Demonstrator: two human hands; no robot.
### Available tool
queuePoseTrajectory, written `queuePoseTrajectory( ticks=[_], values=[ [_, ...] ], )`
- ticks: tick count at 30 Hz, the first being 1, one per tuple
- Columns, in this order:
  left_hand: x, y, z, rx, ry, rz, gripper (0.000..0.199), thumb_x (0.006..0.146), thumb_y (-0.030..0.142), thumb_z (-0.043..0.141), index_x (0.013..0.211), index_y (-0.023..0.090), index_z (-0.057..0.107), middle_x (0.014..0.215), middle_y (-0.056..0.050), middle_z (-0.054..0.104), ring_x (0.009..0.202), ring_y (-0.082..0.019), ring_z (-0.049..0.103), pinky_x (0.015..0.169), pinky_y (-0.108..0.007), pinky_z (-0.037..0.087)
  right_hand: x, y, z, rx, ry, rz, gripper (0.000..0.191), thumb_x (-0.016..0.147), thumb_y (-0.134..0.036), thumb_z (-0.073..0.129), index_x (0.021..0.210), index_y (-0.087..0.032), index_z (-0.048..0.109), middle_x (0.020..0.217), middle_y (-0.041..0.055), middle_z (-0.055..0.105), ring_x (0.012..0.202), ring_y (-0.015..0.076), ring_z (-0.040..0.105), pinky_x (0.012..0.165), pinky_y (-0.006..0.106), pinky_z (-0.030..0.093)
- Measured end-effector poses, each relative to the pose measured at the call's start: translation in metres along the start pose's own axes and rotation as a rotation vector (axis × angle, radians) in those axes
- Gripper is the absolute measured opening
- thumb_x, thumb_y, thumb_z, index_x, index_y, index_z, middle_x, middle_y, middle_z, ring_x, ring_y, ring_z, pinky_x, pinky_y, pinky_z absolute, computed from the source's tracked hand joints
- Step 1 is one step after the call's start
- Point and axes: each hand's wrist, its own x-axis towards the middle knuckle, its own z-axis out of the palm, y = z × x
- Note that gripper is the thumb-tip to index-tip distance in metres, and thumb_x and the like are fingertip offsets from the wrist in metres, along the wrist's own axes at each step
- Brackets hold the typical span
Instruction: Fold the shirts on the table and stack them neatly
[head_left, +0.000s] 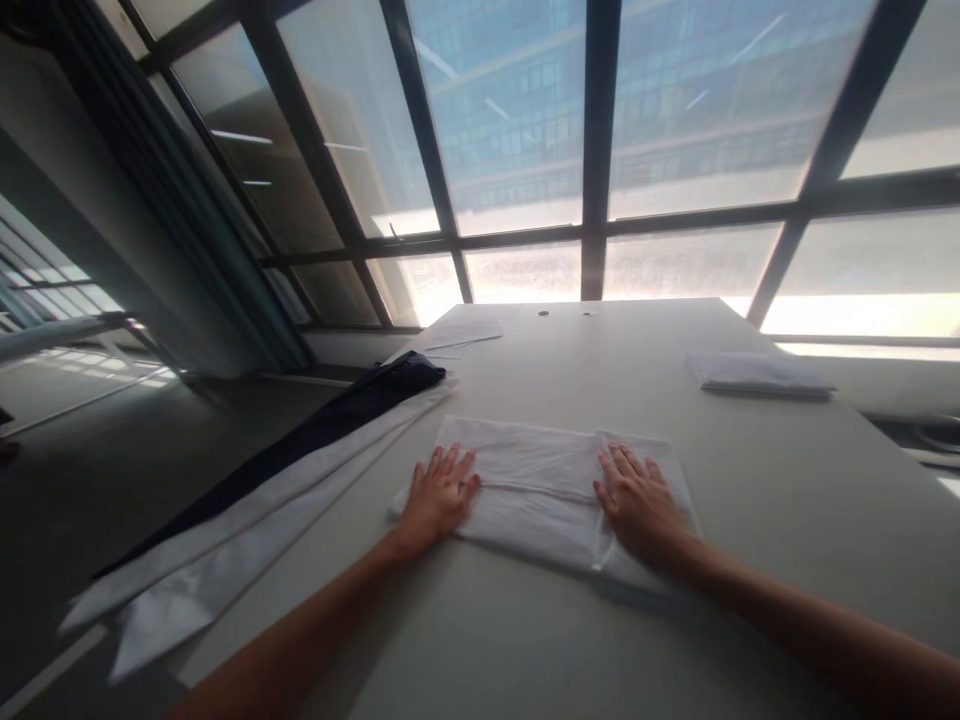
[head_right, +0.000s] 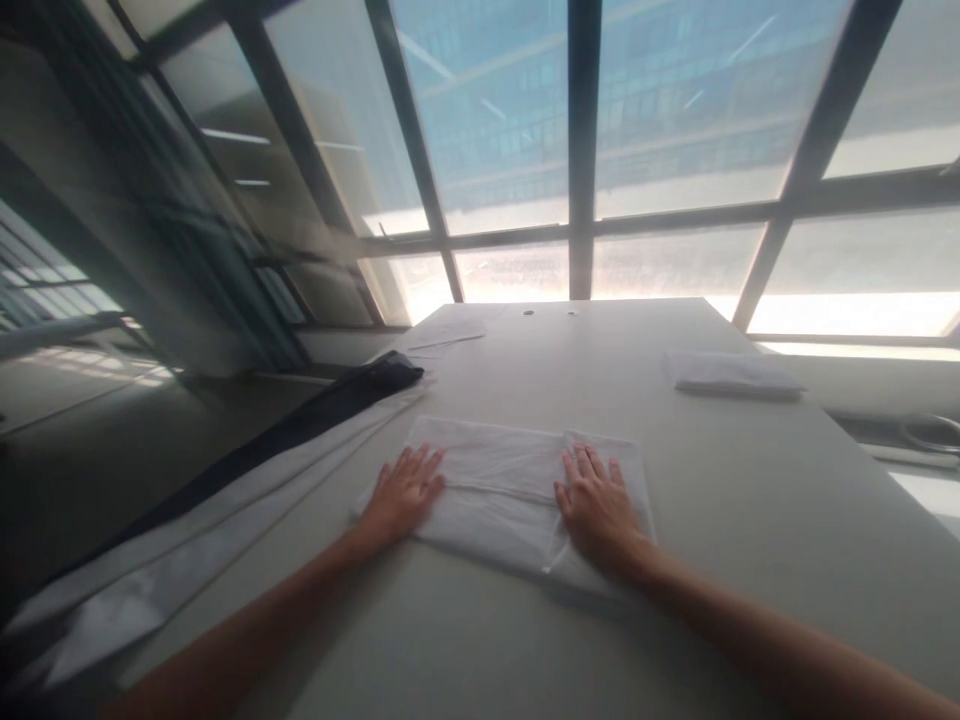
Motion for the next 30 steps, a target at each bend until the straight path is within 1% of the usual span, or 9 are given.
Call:
queuePoseTrajectory(
  ticks=[2,5,10,14,17,21,25,27,30],
  values=[
    [0.008,-0.009,0.004,0.005,0.023,-0.047,0.056,0.105,0.049,0.032,0.157,0.032,0.037,0.165,-0.005,0.029,0.153,-0.038,0.018,0.117,-0.067,0.019,0.002,0.003,0.000,-0.009,0.003,-0.006,0.060,0.100,-0.038,0.033,0.153,-0.013,0.042,0.163,0.0155,0.032,0.152,0.0287,0.025,0.122,0.053,0.013],
    [0.022,-0.007,0.007,-0.021,0.039,-0.056,0.056,0.104,0.049,0.031,0.157,0.032,0.039,0.165,-0.004,0.031,0.152,-0.039,0.020,0.116,-0.067,0.020,0.007,0.011,-0.001,-0.024,0.006,-0.012,0.061,0.098,-0.035,0.032,0.154,-0.011,0.042,0.163,0.0159,0.032,0.151,0.0293,0.026,0.122,0.054,0.013],
    [0.061,0.019,0.007,-0.054,0.116,-0.055,0.054,0.102,0.047,0.037,0.152,0.027,0.045,0.163,-0.010,0.033,0.146,-0.033,0.034,0.117,-0.054,0.028,0.021,0.046,-0.007,-0.087,0.011,0.007,0.060,0.099,-0.036,0.030,0.153,-0.012,0.044,0.162,0.0155,0.034,0.151,0.0302,0.028,0.119,0.055,0.020],
    [0.092,0.027,-0.004,-0.126,0.162,-0.175,0.061,0.096,0.050,0.051,0.148,0.017,0.048,0.155,-0.020,0.041,0.135,-0.036,0.047,0.111,-0.047,0.037,0.028,0.074,-0.008,-0.147,0.032,-0.001,0.061,0.100,-0.038,0.028,0.152,-0.012,0.044,0.161,0.0144,0.036,0.149,0.0286,0.031,0.118,0.054,0.025],
    [0.108,0.013,-0.016,-0.300,0.050,-0.272,0.064,0.086,0.049,0.066,0.135,0.009,0.055,0.139,-0.024,0.054,0.129,-0.039,0.052,0.106,-0.045,0.040,0.029,0.082,-0.007,-0.158,0.045,-0.002,0.060,0.101,-0.039,0.027,0.152,-0.013,0.045,0.161,0.0136,0.037,0.149,0.0275,0.032,0.118,0.053,0.027],
    [0.120,-0.016,-0.029,-0.445,-0.086,-0.289,0.049,0.071,0.049,0.079,0.101,0.013,0.067,0.101,-0.012,0.071,0.107,-0.033,0.063,0.088,-0.035,0.048,0.029,0.081,-0.004,-0.152,0.056,-0.005,0.060,0.100,-0.040,0.028,0.150,-0.013,0.047,0.160,0.0140,0.038,0.149,0.0278,0.032,0.118,0.053,0.027],
    [0.123,-0.028,-0.037,-0.568,-0.174,-0.272,0.038,0.066,0.049,0.083,0.074,0.015,0.067,0.066,-0.003,0.064,0.080,-0.026,0.065,0.069,-0.030,0.047,0.030,0.080,-0.005,-0.123,0.063,0.004,0.060,0.100,-0.040,0.030,0.150,-0.014,0.048,0.160,0.0144,0.039,0.149,0.0286,0.032,0.118,0.053,0.025],
    [0.124,-0.027,-0.040,-0.629,-0.205,-0.254,0.038,0.064,0.048,0.084,0.068,0.015,0.065,0.059,-0.002,0.060,0.073,-0.024,0.063,0.064,-0.029,0.046,0.030,0.079,-0.006,-0.105,0.059,0.012,0.060,0.100,-0.040,0.031,0.150,-0.013,0.047,0.160,0.0145,0.039,0.149,0.0289,0.032,0.119,0.053,0.025],
    [0.123,-0.022,-0.045,-0.718,-0.228,-0.206,0.033,0.063,0.042,0.083,0.069,0.015,0.065,0.062,-0.002,0.062,0.073,-0.023,0.064,0.063,-0.028,0.047,0.029,0.078,-0.009,-0.092,0.055,0.016,0.060,0.100,-0.040,0.031,0.151,-0.012,0.047,0.160,0.0145,0.039,0.149,0.0289,0.031,0.119,0.053,0.024]
  ],
)
